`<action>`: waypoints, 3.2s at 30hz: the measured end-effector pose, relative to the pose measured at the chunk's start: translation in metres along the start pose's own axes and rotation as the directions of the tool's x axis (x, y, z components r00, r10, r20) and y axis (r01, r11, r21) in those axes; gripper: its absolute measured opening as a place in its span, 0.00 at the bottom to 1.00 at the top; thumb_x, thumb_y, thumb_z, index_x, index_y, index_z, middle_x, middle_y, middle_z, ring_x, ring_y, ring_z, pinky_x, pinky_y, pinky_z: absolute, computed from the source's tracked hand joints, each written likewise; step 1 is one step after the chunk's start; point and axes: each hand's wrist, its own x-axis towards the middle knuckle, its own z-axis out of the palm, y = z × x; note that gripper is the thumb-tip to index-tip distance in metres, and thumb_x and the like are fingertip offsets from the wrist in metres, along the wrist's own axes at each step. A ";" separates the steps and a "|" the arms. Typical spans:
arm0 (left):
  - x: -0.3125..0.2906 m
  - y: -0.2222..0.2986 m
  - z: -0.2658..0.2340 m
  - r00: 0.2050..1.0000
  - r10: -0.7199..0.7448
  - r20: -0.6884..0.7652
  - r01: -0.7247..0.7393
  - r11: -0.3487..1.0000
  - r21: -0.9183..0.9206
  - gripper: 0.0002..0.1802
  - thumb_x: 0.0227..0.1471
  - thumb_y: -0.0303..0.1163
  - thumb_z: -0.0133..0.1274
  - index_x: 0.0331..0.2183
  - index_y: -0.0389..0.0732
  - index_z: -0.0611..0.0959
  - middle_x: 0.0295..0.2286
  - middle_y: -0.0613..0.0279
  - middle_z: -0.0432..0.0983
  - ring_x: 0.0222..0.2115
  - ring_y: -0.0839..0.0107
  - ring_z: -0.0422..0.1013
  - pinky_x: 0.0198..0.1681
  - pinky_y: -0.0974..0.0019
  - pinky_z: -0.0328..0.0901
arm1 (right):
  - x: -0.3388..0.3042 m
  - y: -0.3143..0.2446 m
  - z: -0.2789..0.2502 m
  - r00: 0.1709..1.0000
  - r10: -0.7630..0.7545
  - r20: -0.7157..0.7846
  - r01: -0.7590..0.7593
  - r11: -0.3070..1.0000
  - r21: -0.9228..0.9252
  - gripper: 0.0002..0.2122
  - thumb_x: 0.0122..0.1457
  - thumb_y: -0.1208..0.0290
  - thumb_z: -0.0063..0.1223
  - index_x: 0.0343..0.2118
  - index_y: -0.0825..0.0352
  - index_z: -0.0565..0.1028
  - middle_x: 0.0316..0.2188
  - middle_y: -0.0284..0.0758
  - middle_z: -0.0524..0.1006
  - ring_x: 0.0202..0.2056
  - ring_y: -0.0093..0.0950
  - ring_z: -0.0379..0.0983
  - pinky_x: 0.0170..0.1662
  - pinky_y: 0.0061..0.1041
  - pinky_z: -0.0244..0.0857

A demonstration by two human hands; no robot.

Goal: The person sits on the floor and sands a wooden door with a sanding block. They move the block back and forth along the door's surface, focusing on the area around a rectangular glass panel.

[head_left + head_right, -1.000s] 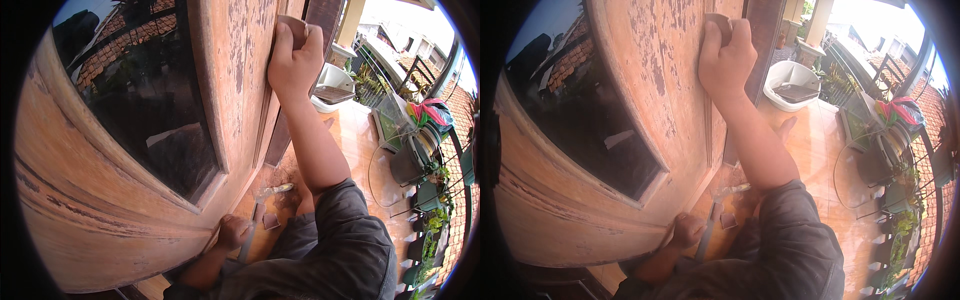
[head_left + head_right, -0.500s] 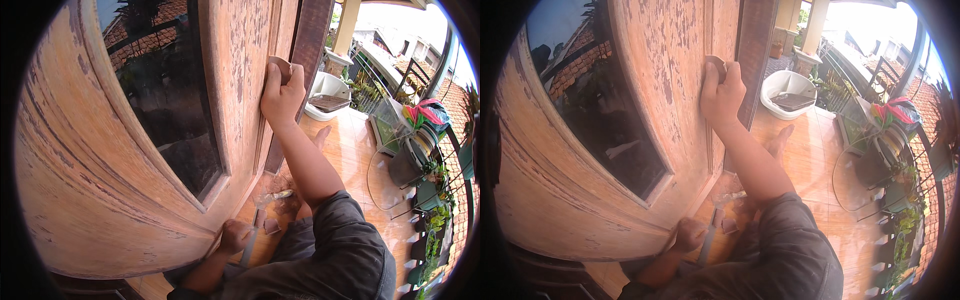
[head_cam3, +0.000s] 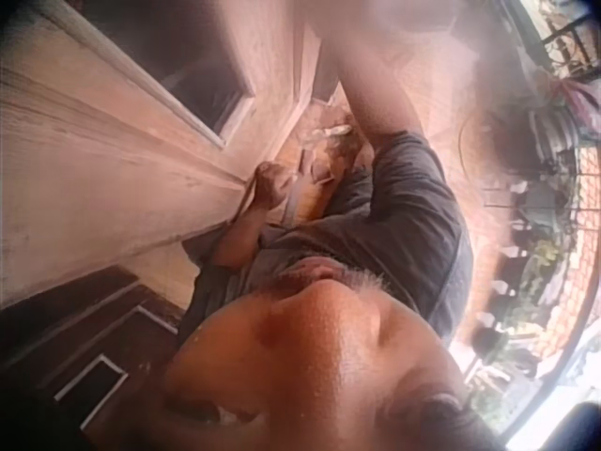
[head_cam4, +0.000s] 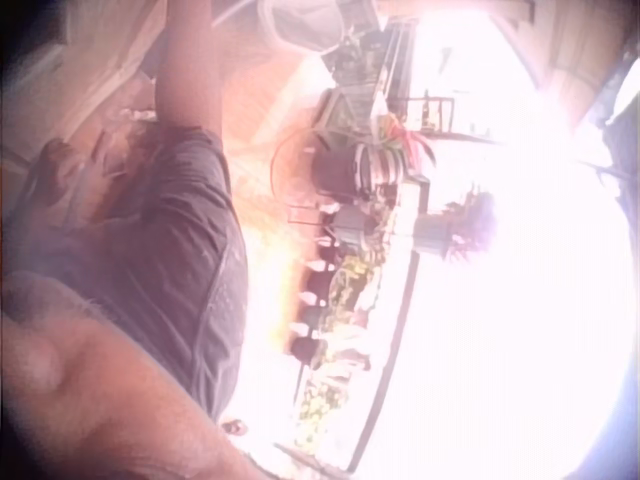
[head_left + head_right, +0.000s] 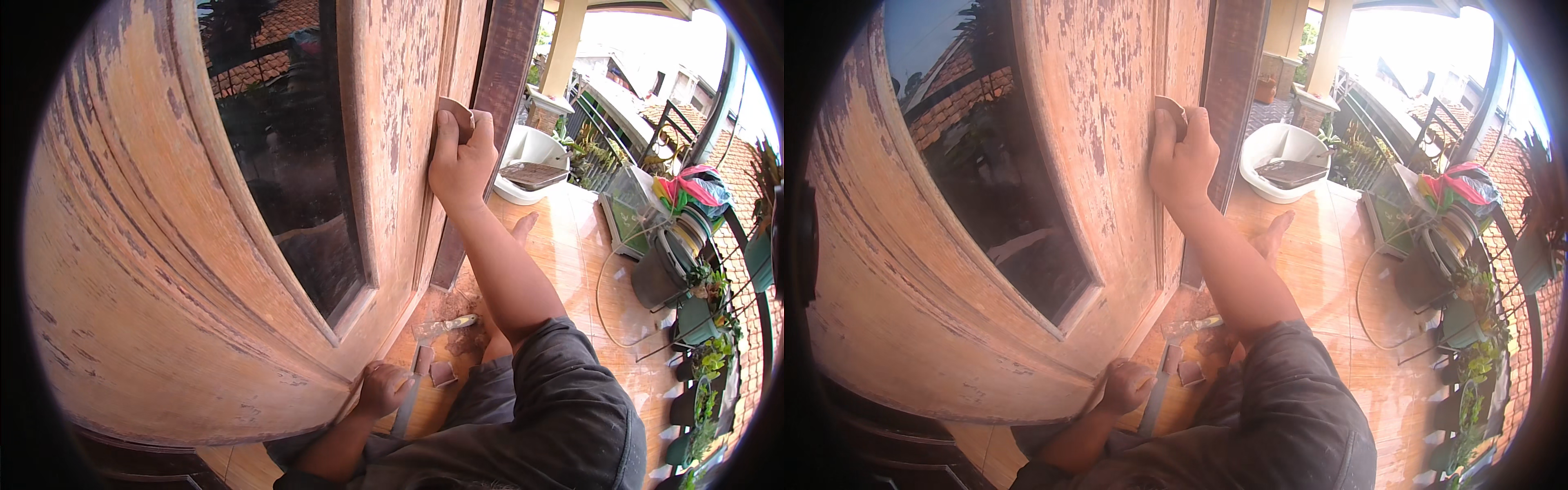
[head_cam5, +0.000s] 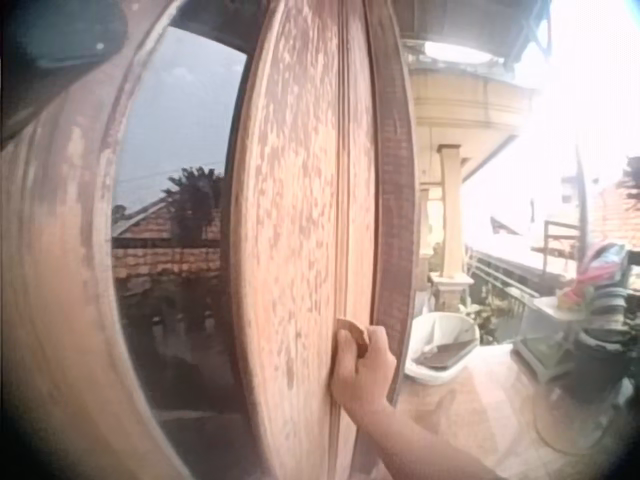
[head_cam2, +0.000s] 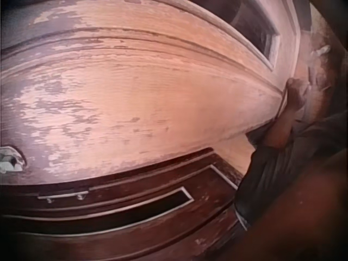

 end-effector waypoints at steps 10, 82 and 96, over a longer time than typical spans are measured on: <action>0.003 0.000 0.002 0.997 0.043 -0.060 -0.042 0.999 0.024 0.06 0.52 0.35 0.67 0.33 0.45 0.89 0.31 0.63 0.86 0.35 0.59 0.81 0.50 0.51 0.66 | 0.183 -0.038 0.035 0.976 -0.201 -0.078 0.209 0.972 0.111 0.11 0.68 0.68 0.59 0.38 0.73 0.75 0.31 0.51 0.80 0.35 0.47 0.79 0.40 0.42 0.69; -0.002 0.001 -0.002 1.000 0.003 -0.010 -0.003 1.000 -0.008 0.07 0.53 0.37 0.66 0.35 0.48 0.89 0.32 0.59 0.86 0.38 0.57 0.81 0.55 0.50 0.65 | 0.142 -0.034 0.024 0.909 -0.407 -0.095 0.361 0.879 -0.311 0.10 0.69 0.66 0.57 0.34 0.66 0.71 0.18 0.43 0.78 0.21 0.47 0.78 0.28 0.43 0.69; 0.000 0.000 -0.001 1.000 0.017 -0.005 -0.017 1.000 -0.019 0.08 0.53 0.37 0.66 0.34 0.46 0.89 0.31 0.60 0.85 0.36 0.56 0.80 0.55 0.48 0.66 | -0.004 0.002 0.001 0.991 -0.120 -0.065 0.110 0.984 -0.144 0.11 0.68 0.70 0.61 0.32 0.65 0.70 0.16 0.41 0.74 0.17 0.41 0.74 0.22 0.37 0.65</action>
